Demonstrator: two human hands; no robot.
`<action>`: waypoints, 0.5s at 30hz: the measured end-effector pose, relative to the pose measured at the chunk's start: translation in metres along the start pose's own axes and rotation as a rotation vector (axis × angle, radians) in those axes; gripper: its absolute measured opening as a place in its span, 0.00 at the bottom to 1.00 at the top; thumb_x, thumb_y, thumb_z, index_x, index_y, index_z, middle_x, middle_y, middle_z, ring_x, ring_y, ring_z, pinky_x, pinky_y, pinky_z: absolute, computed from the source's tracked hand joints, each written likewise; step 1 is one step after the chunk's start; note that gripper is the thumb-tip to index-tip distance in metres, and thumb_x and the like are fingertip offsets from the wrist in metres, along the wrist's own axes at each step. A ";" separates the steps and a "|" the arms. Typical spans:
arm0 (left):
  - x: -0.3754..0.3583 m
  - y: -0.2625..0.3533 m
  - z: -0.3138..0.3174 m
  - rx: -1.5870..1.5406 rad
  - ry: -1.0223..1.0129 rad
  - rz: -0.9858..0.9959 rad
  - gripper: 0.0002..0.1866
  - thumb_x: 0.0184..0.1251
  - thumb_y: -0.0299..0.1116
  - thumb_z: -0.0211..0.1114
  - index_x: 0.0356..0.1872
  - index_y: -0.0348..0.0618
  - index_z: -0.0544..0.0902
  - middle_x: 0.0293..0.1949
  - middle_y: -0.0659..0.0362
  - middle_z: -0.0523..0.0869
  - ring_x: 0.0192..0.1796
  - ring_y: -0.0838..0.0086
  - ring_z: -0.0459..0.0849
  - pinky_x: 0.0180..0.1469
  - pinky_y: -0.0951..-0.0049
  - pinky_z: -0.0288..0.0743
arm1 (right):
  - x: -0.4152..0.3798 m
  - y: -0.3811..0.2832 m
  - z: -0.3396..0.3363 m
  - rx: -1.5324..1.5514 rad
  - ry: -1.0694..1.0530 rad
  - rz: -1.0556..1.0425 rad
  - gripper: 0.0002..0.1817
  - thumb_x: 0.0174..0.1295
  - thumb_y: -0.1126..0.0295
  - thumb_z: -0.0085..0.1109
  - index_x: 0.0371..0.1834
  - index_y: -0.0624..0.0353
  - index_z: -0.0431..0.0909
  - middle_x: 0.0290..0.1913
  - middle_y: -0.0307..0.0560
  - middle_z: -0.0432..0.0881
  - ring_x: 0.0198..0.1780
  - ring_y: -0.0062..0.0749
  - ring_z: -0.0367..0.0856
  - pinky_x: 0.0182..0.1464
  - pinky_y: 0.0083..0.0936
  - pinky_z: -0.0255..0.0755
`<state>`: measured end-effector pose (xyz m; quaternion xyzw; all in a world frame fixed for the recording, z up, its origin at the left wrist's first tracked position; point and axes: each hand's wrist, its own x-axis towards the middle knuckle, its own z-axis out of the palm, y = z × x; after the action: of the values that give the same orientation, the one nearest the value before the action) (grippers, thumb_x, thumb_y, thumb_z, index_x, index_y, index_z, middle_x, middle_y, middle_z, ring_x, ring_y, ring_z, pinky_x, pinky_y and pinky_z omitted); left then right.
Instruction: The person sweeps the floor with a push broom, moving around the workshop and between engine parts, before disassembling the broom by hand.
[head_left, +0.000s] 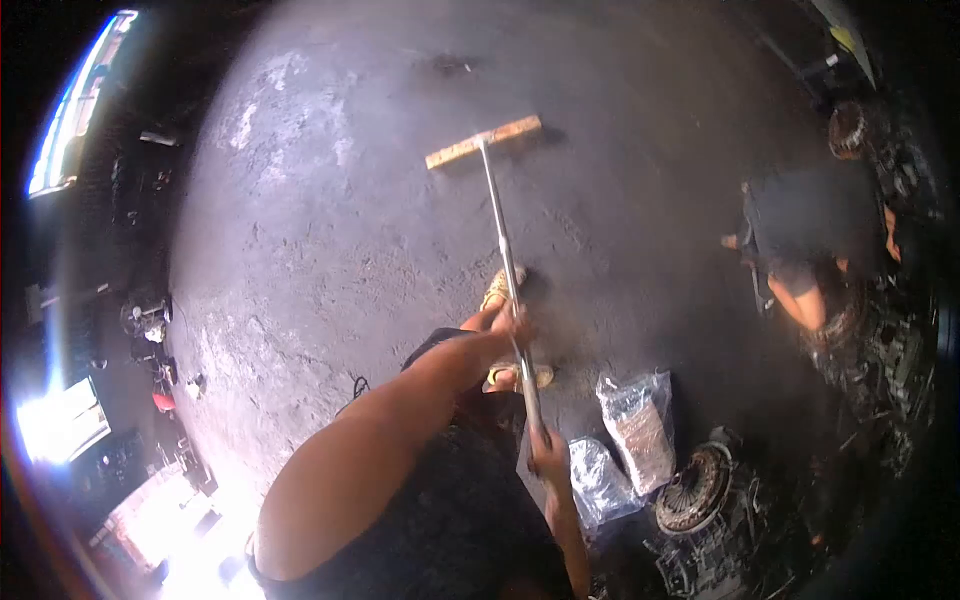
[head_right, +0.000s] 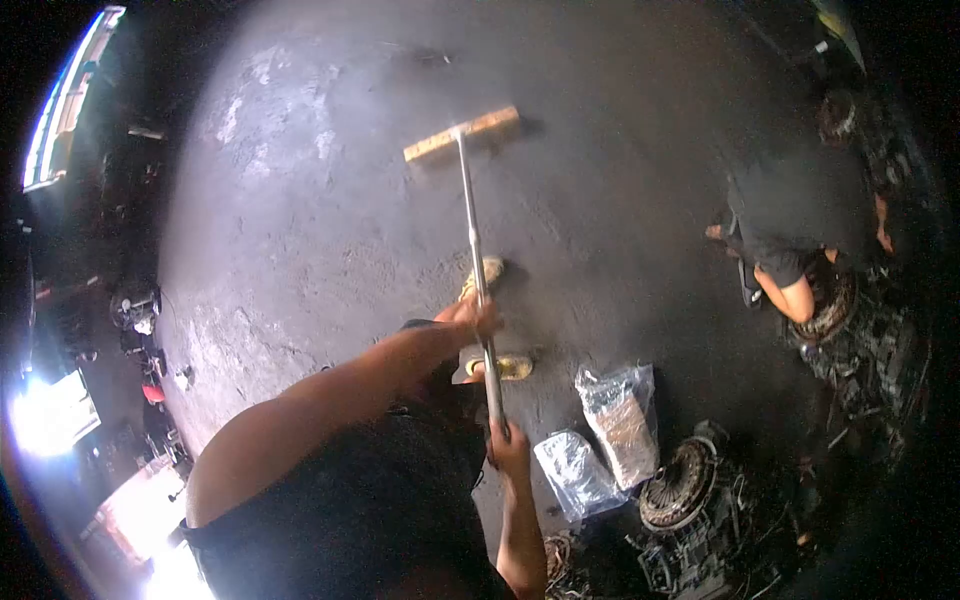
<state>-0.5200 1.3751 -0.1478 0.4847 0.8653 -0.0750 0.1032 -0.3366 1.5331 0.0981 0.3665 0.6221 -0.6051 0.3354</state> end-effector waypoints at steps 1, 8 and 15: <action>0.014 -0.046 -0.026 -0.024 -0.073 -0.060 0.15 0.70 0.50 0.54 0.43 0.56 0.83 0.48 0.60 0.81 0.57 0.61 0.75 0.60 0.43 0.63 | 0.032 -0.035 0.014 0.064 -0.050 -0.029 0.16 0.70 0.57 0.53 0.31 0.58 0.73 0.14 0.37 0.69 0.10 0.20 0.65 0.13 0.21 0.57; 0.098 -0.187 -0.152 -0.056 -0.380 -0.177 0.15 0.69 0.48 0.54 0.48 0.58 0.85 0.53 0.64 0.81 0.62 0.61 0.74 0.64 0.36 0.56 | 0.098 -0.159 -0.011 -0.166 -0.069 -0.518 0.14 0.65 0.60 0.59 0.38 0.62 0.77 0.17 0.37 0.72 0.14 0.21 0.69 0.16 0.22 0.61; 0.123 0.062 -0.089 -0.487 -0.238 0.228 0.19 0.67 0.54 0.52 0.25 0.52 0.76 0.24 0.61 0.77 0.34 0.61 0.78 0.40 0.58 0.70 | -0.086 -0.102 -0.157 0.056 0.071 0.072 0.25 0.58 0.72 0.64 0.60 0.64 0.75 0.19 0.36 0.74 0.14 0.17 0.66 0.15 0.17 0.59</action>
<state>-0.5394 1.5288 -0.0939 0.5276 0.7797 0.0907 0.3249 -0.3764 1.6862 0.2304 0.4191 0.6028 -0.5964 0.3245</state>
